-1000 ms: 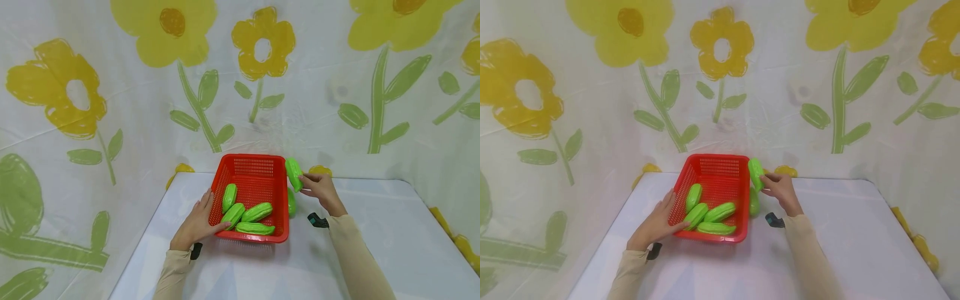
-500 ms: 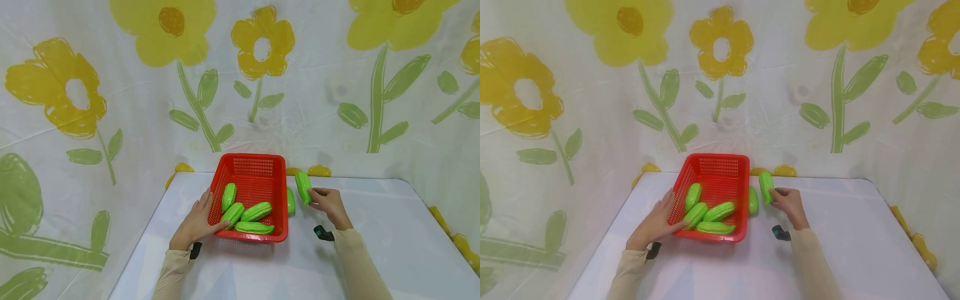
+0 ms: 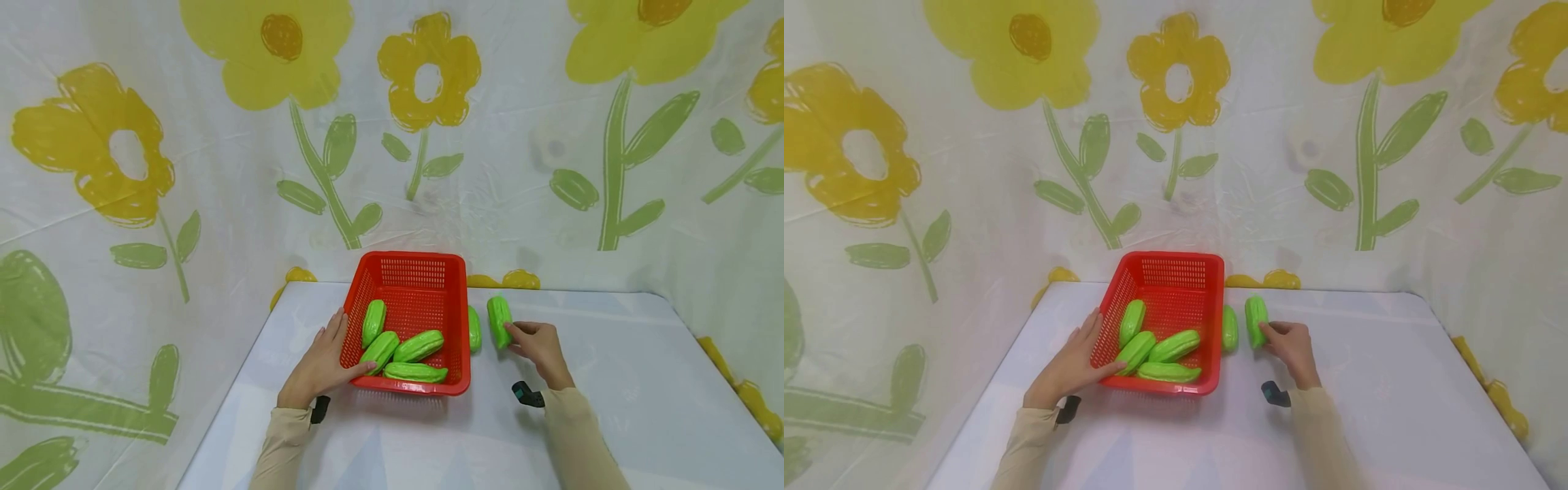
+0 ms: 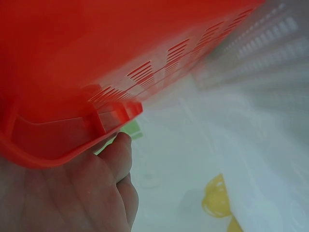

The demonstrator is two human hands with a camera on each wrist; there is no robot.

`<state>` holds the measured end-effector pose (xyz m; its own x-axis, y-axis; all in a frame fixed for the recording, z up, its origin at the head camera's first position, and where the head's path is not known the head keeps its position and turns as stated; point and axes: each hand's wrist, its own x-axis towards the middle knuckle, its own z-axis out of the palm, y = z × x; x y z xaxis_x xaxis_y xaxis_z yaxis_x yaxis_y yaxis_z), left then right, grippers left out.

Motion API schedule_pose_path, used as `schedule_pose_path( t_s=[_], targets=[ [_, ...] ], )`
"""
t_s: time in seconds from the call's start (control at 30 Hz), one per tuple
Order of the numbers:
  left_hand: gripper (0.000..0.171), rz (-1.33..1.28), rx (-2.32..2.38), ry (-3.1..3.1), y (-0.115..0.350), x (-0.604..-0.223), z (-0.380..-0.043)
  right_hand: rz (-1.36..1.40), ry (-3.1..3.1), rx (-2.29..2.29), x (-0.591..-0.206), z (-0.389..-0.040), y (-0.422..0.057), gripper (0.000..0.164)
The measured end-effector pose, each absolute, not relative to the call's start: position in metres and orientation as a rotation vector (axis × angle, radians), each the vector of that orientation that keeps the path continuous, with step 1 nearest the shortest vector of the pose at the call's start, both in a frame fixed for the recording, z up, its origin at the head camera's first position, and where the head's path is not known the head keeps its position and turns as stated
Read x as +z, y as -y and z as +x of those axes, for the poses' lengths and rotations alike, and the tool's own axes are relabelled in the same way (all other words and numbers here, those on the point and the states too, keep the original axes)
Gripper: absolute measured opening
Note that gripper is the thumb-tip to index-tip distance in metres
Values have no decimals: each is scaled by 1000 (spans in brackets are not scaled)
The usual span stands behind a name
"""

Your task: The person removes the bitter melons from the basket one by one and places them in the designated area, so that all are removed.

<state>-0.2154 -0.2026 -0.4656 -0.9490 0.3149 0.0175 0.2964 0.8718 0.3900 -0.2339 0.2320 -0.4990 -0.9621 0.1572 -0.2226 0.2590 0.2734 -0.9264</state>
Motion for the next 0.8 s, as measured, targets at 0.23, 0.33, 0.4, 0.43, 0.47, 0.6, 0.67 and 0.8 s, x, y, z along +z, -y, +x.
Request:
schedule_pose_path(
  t_s=[0.23, 0.33, 0.4, 0.43, 0.47, 0.6, 0.67, 0.8],
  targets=[
    [123, 496, 603, -2997, 203, -466, -215, 402, -2436, -1815, -506, -233, -230, 60],
    [123, 495, 612, -2999, 203, -466, -215, 421, -2445, -1797, -507, -231, -228, 59],
    [123, 493, 620, -3001, 203, -466, -215, 439, -2456, -1771, -507, -230, -226, 60],
    [123, 492, 624, -3001, 203, -466, -214, 450, -2460, -1758, -507, -230, -226, 60],
    [123, 490, 626, -3002, 203, -466, -214, 459, -2464, -1747, -507, -229, -225, 61],
    [124, 487, 623, -3004, 203, -467, -214, 477, -2471, -1731, -508, -229, -224, 60],
    [124, 488, 620, -3005, 203, -467, -215, 485, -2469, -1727, -509, -229, -223, 60],
    [124, 488, 619, -3002, 202, -466, -215, 494, -2477, -1707, -510, -229, -221, 60]
  ],
)
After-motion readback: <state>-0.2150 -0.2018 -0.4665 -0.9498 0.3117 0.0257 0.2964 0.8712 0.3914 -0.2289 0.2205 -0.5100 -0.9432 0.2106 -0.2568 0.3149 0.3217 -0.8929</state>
